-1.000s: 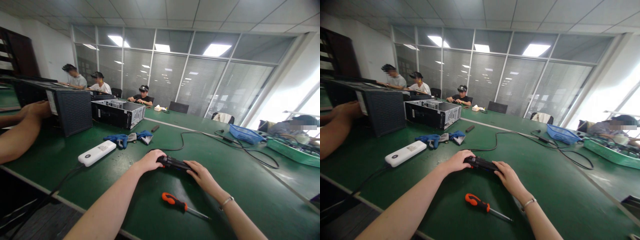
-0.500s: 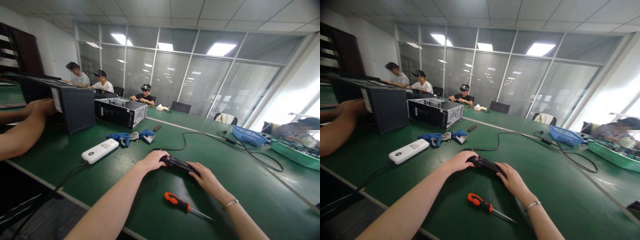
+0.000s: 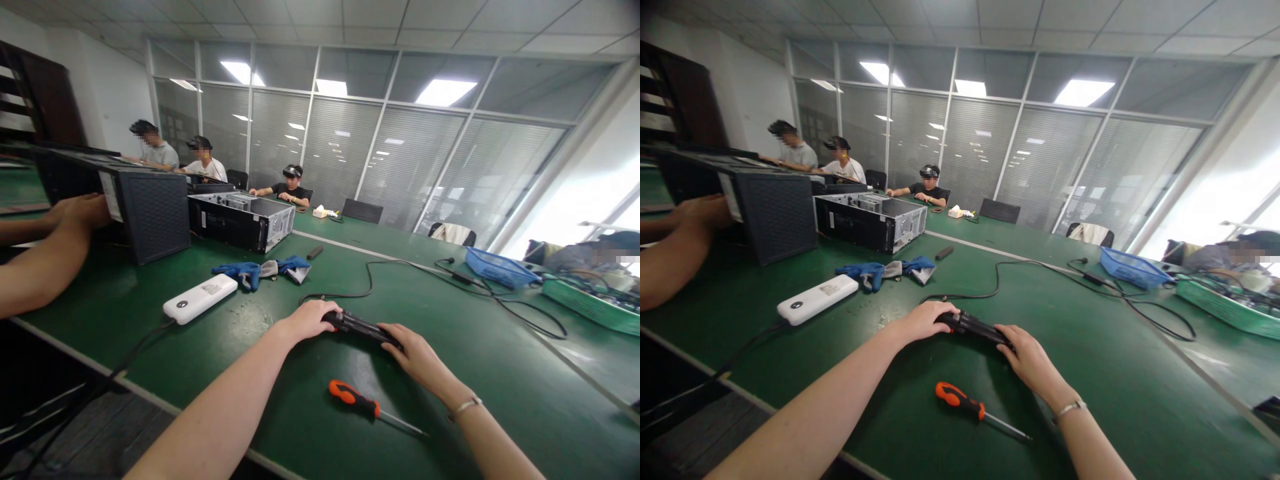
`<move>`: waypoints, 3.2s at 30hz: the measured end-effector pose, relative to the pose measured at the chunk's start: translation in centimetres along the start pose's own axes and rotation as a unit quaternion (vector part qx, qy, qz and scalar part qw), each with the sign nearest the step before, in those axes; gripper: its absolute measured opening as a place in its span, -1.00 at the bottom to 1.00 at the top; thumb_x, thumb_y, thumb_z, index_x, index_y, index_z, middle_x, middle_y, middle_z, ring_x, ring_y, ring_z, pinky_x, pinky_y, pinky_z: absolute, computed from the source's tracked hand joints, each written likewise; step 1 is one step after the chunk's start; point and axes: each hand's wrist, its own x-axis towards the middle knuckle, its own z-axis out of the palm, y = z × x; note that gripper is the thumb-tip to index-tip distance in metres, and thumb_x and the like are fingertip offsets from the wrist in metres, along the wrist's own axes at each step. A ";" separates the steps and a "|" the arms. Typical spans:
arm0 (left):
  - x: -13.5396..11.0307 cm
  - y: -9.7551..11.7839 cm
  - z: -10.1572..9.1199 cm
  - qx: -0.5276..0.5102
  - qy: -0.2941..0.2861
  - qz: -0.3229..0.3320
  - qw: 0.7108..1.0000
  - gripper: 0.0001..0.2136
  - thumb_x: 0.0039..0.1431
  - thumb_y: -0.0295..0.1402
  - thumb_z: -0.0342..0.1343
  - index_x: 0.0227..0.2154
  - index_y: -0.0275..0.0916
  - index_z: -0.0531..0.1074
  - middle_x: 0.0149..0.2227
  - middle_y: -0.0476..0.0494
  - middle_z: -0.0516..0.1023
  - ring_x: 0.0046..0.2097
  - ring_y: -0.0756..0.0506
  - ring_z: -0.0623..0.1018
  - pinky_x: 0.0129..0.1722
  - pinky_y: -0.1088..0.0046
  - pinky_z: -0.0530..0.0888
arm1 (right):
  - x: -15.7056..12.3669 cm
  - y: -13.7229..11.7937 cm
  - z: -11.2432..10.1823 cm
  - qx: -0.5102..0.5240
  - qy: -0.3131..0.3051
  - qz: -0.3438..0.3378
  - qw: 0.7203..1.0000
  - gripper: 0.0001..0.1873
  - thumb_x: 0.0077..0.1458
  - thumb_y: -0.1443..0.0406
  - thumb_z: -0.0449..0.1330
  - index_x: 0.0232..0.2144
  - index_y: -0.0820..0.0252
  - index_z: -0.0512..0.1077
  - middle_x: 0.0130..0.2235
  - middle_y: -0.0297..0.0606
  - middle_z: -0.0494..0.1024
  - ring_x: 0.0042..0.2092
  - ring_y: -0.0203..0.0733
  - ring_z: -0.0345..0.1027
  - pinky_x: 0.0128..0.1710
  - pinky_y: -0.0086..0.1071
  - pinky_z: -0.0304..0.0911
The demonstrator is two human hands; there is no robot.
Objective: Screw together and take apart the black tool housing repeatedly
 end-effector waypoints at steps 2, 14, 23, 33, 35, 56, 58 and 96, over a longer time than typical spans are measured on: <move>0.1 0.0 0.2 0.004 -0.001 -0.010 1.000 -0.60 0.00 -0.39 0.30 -0.06 -0.13 0.42 -0.07 -0.07 0.55 -0.04 -0.14 0.52 0.01 0.39 0.36 | 0.0 0.2 0.1 -0.006 -0.001 -0.003 1.000 -0.56 0.19 0.20 0.02 0.10 0.15 0.31 0.02 -0.12 0.46 0.01 -0.07 0.35 0.08 -0.20 0.22; -0.5 0.9 0.1 -0.014 -0.006 -0.004 1.000 -0.51 -0.18 -0.36 0.40 -0.11 -0.13 0.45 -0.12 -0.05 0.57 -0.07 -0.17 0.53 -0.02 0.38 0.36 | -0.2 0.0 -1.6 0.053 -0.044 0.014 0.998 -0.56 0.03 0.19 0.17 0.00 0.14 0.44 -0.07 -0.16 0.53 -0.05 -0.03 0.39 0.00 -0.20 0.25; -0.4 3.1 1.2 -0.085 -0.029 0.036 0.995 -0.62 0.01 -0.30 0.30 -0.07 -0.17 0.47 -0.08 -0.09 0.57 -0.05 -0.15 0.54 -0.03 0.42 0.37 | -2.6 -0.8 -3.7 0.051 0.016 0.061 0.997 -0.52 -0.07 0.10 0.27 -0.09 0.15 0.47 -0.07 -0.14 0.51 -0.09 -0.02 0.39 -0.06 -0.22 0.28; -0.3 3.2 1.4 -0.078 -0.021 0.041 0.996 -0.63 -0.02 -0.36 0.30 -0.10 -0.21 0.46 -0.11 -0.09 0.57 -0.08 -0.16 0.54 -0.04 0.41 0.38 | -3.1 -12.2 -2.4 0.084 -0.150 -0.055 0.984 -0.85 0.05 0.23 0.24 -0.29 0.11 0.46 -0.35 -0.34 0.50 -0.35 -0.25 0.34 -0.35 -0.43 0.25; -0.4 3.5 1.4 -0.073 -0.015 0.042 0.996 -0.64 -0.01 -0.38 0.28 -0.10 -0.20 0.46 -0.10 -0.10 0.56 -0.06 -0.16 0.52 -0.01 0.38 0.37 | -2.8 -11.8 -3.5 0.171 -0.124 -0.040 0.977 -0.83 0.14 0.19 0.16 -0.25 0.13 0.43 -0.41 -0.36 0.48 -0.44 -0.31 0.32 -0.47 -0.47 0.24; -0.5 4.1 0.7 -0.076 -0.034 0.035 0.996 -0.64 0.03 -0.37 0.24 -0.07 -0.18 0.42 -0.08 -0.10 0.54 -0.05 -0.17 0.51 -0.03 0.38 0.37 | -1.7 -7.5 1.2 0.063 0.369 -0.099 0.922 -0.64 0.19 0.24 0.14 0.02 0.11 0.23 -0.21 -0.17 0.55 -0.25 -0.15 0.51 -0.23 -0.22 0.49; -0.5 4.1 0.8 -0.077 -0.036 0.034 0.996 -0.64 0.03 -0.36 0.24 -0.06 -0.18 0.42 -0.08 -0.10 0.54 -0.05 -0.17 0.51 -0.02 0.38 0.37 | -1.8 -7.6 1.0 0.054 0.338 -0.114 0.933 -0.71 0.20 0.25 0.11 -0.02 0.11 0.26 -0.19 -0.16 0.54 -0.21 -0.12 0.50 -0.20 -0.20 0.49; -0.8 4.8 0.1 -0.014 -0.040 0.102 0.994 -0.65 0.17 -0.43 0.12 0.04 -0.13 0.43 -0.08 -0.11 0.52 -0.06 -0.13 0.52 -0.01 0.43 0.39 | -2.0 -10.0 0.2 0.055 0.353 -0.211 0.910 -0.35 0.12 0.50 0.10 0.23 0.08 0.10 0.01 -0.05 0.41 0.01 -0.06 0.39 -0.08 -0.17 0.43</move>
